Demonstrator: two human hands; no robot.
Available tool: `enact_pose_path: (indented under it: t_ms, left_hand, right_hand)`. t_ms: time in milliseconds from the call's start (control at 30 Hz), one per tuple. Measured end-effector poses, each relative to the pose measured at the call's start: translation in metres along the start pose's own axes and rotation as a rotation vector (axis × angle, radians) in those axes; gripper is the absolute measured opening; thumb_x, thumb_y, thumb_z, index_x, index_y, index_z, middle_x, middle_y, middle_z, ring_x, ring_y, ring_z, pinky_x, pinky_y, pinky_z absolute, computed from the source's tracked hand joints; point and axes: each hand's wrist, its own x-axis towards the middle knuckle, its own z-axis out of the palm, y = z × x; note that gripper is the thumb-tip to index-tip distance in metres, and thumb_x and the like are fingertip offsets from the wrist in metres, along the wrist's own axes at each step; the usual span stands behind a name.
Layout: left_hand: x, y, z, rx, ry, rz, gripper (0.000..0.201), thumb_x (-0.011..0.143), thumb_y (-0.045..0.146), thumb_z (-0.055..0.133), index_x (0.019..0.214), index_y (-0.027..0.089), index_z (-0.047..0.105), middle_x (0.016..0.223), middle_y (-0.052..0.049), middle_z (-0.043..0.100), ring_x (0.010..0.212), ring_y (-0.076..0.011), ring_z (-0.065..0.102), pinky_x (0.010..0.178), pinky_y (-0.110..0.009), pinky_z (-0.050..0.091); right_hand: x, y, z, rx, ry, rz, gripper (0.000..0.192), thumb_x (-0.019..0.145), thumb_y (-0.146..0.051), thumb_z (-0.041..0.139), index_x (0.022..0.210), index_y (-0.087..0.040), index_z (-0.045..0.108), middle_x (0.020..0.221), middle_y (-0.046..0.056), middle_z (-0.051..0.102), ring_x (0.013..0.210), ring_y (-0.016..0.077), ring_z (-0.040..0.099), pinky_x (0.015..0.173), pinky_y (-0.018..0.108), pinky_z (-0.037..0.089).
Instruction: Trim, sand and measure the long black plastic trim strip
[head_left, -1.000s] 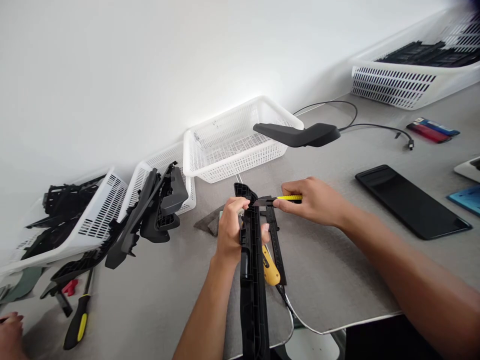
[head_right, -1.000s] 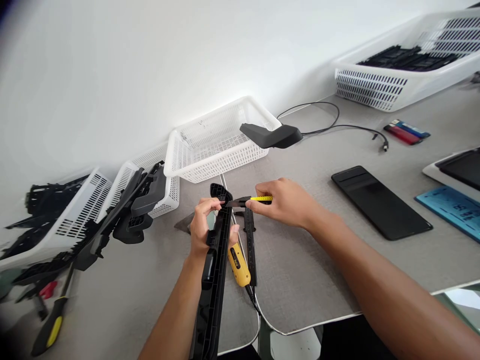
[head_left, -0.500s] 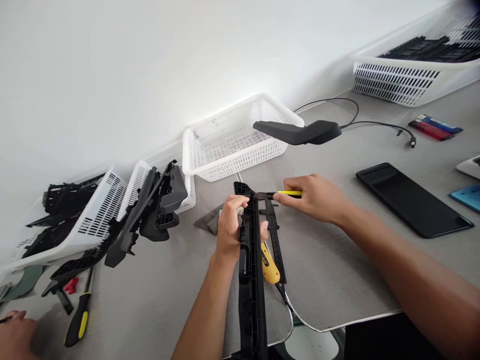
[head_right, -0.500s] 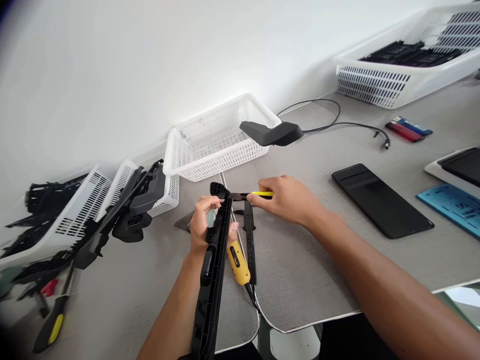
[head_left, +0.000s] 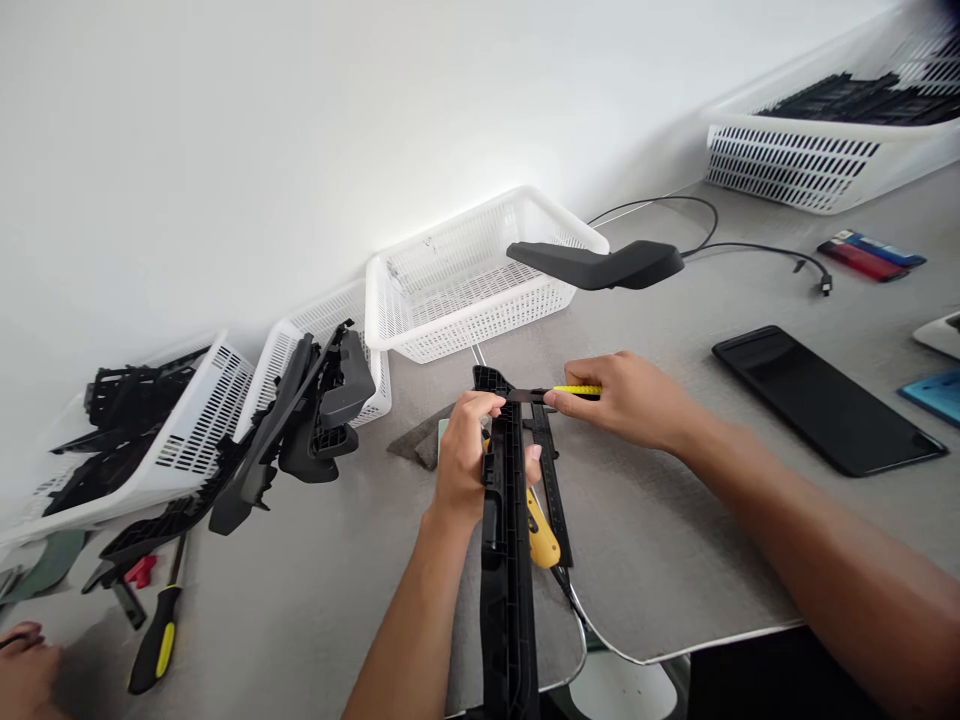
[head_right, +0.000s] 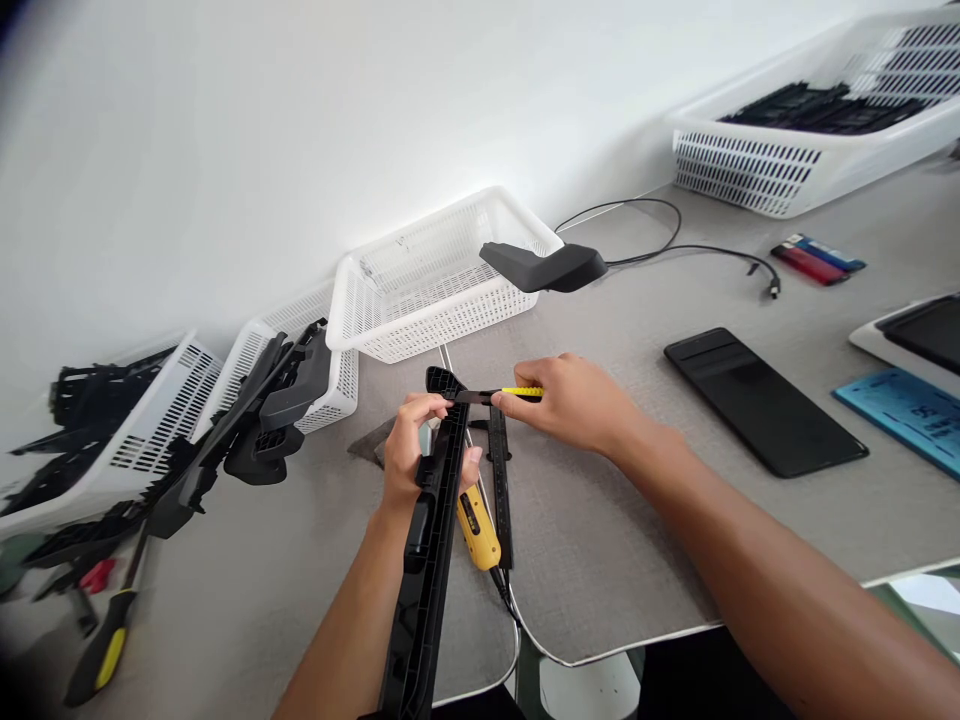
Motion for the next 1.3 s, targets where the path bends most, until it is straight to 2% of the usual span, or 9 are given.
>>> enact_pose_path:
  t_ms: [133,267,400,600,733,933,1100,1233,1300]
  left_hand:
    - [0.001,0.000,0.000,-0.003,-0.001,0.019,0.053,0.084,0.029,0.079,0.130,0.023,0.054,0.106,-0.004,0.062,0.094,-0.0214,0.065,0.086,-0.037,0.059]
    - [0.001,0.000,0.000,-0.004,-0.016,0.014,0.053,0.083,0.028,0.079,0.130,0.023,0.054,0.107,-0.004,0.062,0.094,-0.0211,0.064,0.086,-0.037,0.059]
    - [0.000,0.000,-0.001,-0.010,-0.015,-0.009,0.053,0.083,0.027,0.078,0.130,0.023,0.055,0.106,-0.004,0.062,0.095,-0.0209,0.064,0.086,-0.036,0.058]
    - [-0.005,-0.006,-0.001,-0.023,-0.001,-0.116,0.053,0.085,0.036,0.081,0.130,0.025,0.055,0.110,-0.004,0.062,0.101,-0.0225,0.066,0.091,-0.039,0.061]
    - [-0.008,-0.009,0.000,-0.047,0.002,-0.147,0.054,0.085,0.035,0.081,0.131,0.025,0.054,0.110,-0.004,0.060,0.105,-0.0229,0.067,0.093,-0.040,0.061]
    - [-0.008,-0.010,0.000,-0.058,0.003,-0.158,0.057,0.084,0.035,0.082,0.133,0.025,0.054,0.111,-0.003,0.059,0.104,-0.0225,0.069,0.093,-0.040,0.061]
    - [-0.007,-0.007,-0.002,-0.058,-0.035,-0.186,0.055,0.085,0.036,0.081,0.132,0.026,0.054,0.111,-0.003,0.060,0.106,-0.0226,0.069,0.095,-0.040,0.062]
    - [-0.009,-0.008,-0.001,-0.067,-0.039,-0.187,0.058,0.084,0.035,0.080,0.134,0.026,0.053,0.112,-0.003,0.061,0.105,-0.0226,0.070,0.094,-0.039,0.062]
    - [-0.009,-0.008,0.000,-0.063,-0.043,-0.184,0.058,0.084,0.034,0.080,0.135,0.027,0.053,0.112,-0.004,0.062,0.106,-0.0231,0.071,0.095,-0.040,0.062]
  right_hand:
    - [0.001,0.001,0.000,-0.044,0.032,0.077,0.052,0.096,-0.061,0.060,0.065,-0.025,0.037,0.056,-0.003,0.044,0.056,0.0160,0.036,0.059,0.034,0.023]
    - [0.001,0.003,0.000,-0.023,0.032,0.048,0.053,0.096,-0.058,0.062,0.064,-0.024,0.036,0.054,-0.003,0.043,0.055,0.0155,0.035,0.059,0.033,0.023]
    - [0.000,0.003,-0.001,-0.020,0.071,0.087,0.055,0.096,-0.061,0.062,0.064,-0.025,0.036,0.055,-0.002,0.043,0.055,0.0157,0.035,0.058,0.033,0.022]
    - [-0.001,0.001,-0.004,0.111,-0.109,-0.097,0.055,0.095,-0.058,0.063,0.066,-0.024,0.030,0.059,-0.005,0.034,0.058,0.0142,0.031,0.058,0.032,0.023]
    - [0.000,0.002,-0.004,0.083,-0.056,-0.064,0.054,0.095,-0.057,0.062,0.066,-0.024,0.029,0.059,-0.005,0.032,0.058,0.0143,0.029,0.058,0.033,0.022]
    - [-0.001,-0.001,-0.005,0.105,-0.146,-0.123,0.052,0.094,-0.057,0.061,0.066,-0.024,0.032,0.059,-0.005,0.034,0.058,0.0140,0.031,0.058,0.032,0.023]
    - [-0.001,0.000,-0.006,0.084,-0.056,-0.066,0.055,0.094,-0.058,0.063,0.066,-0.024,0.029,0.059,-0.005,0.032,0.057,0.0142,0.029,0.057,0.032,0.022]
    - [-0.003,-0.005,-0.006,0.161,-0.201,-0.166,0.050,0.094,-0.057,0.061,0.066,-0.024,0.036,0.060,-0.005,0.034,0.057,0.0138,0.033,0.058,0.031,0.024]
    - [-0.003,-0.006,-0.005,0.148,-0.208,-0.170,0.049,0.094,-0.057,0.060,0.066,-0.024,0.037,0.059,-0.005,0.036,0.057,0.0138,0.033,0.058,0.031,0.025]
